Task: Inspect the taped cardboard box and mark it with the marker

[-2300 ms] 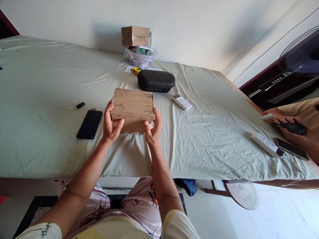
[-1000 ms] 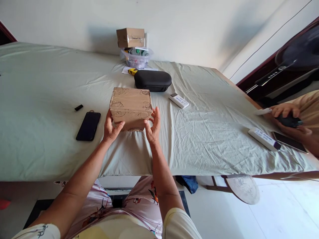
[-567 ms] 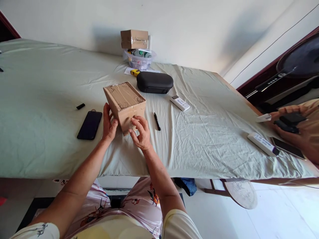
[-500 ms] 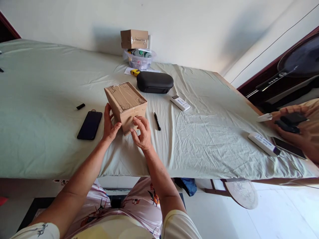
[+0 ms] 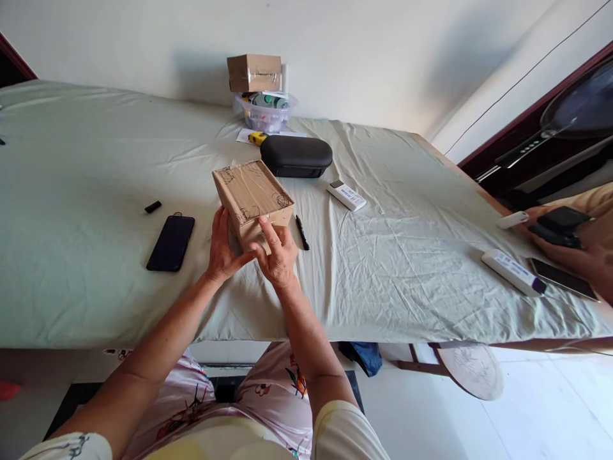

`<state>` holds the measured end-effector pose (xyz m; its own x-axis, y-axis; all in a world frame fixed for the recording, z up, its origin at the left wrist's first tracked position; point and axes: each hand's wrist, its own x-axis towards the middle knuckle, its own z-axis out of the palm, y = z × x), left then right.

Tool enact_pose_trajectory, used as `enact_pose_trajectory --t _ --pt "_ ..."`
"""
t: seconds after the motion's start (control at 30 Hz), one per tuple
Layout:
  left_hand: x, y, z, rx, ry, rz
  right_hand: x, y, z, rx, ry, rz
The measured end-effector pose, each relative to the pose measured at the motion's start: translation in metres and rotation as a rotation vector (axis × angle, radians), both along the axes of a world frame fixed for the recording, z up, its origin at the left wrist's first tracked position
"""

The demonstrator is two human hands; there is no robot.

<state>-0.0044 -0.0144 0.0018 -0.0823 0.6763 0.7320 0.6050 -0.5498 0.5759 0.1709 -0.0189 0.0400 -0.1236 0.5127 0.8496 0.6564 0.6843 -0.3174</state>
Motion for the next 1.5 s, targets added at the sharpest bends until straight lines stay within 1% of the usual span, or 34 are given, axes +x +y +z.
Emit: enact_pose_trajectory --t 0.13,0.3,0.4,0.53,0.73,0.8,0.9,1.0,1.1,1.23,1.4,1.5 --pt "0.008 -0.003 -0.002 0.001 -0.059 -0.008 -0.004 -0.006 0.005 0.017 0.059 -0.04" --pt "0.011 -0.004 -0.005 0.005 -0.096 0.001 -0.008 -0.008 0.009 0.015 -0.003 -0.036" --pt "0.012 -0.004 -0.006 0.016 -0.088 0.016 -0.005 -0.006 0.011 -0.011 0.025 -0.053" --pt "0.012 -0.004 -0.006 0.057 -0.071 0.048 0.007 0.001 0.012 -0.084 0.118 -0.075" --pt "0.011 -0.005 -0.007 0.023 -0.044 0.069 0.031 0.022 0.006 -0.157 0.377 -0.111" --pt "0.011 -0.004 -0.008 0.012 -0.06 0.05 0.033 0.026 0.003 -0.237 0.432 -0.064" --pt "0.011 -0.002 -0.01 -0.029 -0.139 0.001 0.027 0.027 -0.002 -0.35 0.43 0.055" --pt "0.011 0.001 -0.013 -0.104 -0.238 0.008 0.015 0.023 -0.006 -0.355 0.38 0.114" --pt "0.009 0.004 -0.015 -0.187 -0.313 -0.015 0.008 0.02 -0.01 -0.348 0.385 0.138" --pt "0.008 0.005 -0.015 -0.24 -0.353 -0.085 0.008 0.023 -0.014 -0.375 0.493 0.161" --pt "0.009 0.001 -0.013 -0.292 -0.394 -0.113 0.012 0.027 -0.015 -0.364 0.556 0.147" --pt "0.009 0.0 -0.012 -0.32 -0.436 -0.116 0.01 0.028 -0.017 -0.42 0.569 0.147"
